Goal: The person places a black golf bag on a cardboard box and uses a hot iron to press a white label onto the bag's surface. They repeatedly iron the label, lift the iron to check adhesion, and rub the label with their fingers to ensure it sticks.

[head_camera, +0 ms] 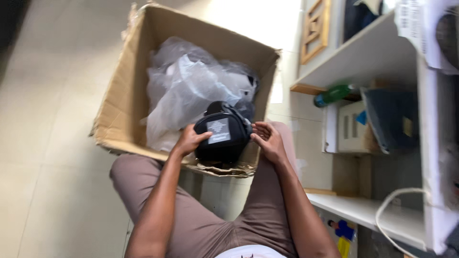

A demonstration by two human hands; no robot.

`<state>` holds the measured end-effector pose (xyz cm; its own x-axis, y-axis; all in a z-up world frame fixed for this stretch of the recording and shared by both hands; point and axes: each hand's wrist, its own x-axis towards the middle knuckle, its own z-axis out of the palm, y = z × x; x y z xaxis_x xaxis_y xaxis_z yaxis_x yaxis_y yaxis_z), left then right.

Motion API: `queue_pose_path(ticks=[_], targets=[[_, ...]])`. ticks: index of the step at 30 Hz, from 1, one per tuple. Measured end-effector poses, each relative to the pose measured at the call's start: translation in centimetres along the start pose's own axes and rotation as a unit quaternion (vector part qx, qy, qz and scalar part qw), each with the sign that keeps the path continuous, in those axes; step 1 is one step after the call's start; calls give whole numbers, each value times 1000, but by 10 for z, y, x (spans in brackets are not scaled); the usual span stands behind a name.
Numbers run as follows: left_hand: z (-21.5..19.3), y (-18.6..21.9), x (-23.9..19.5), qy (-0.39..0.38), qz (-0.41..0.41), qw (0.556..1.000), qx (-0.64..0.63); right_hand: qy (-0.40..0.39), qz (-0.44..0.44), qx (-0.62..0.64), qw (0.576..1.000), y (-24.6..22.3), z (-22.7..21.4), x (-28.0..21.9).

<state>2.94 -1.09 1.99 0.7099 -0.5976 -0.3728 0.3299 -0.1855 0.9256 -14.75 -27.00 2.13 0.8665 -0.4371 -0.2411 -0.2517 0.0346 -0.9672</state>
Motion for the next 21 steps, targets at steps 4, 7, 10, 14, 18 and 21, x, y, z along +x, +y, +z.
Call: queue_pose_path(ticks=[4,7,10,14,18,21], targets=[[0,-13,5,4,3,1000,0,118,-25,-46,992,-45,-54,-96],[-16,-48,22,13,20,999,26,264,-84,-96,956,-35,-112,-165],[-16,-32,13,21,40,997,57,419,-150,-118,888,-30,-177,-257],[-10,-21,0,1,76,993,93,576,-245,-247,740,-55,-206,-345],[-13,-40,8,12,57,997,49,694,-216,-375,575,-142,-193,-371],[-11,-37,6,12,62,997,40,674,-221,-423,564,-162,-216,-374]])
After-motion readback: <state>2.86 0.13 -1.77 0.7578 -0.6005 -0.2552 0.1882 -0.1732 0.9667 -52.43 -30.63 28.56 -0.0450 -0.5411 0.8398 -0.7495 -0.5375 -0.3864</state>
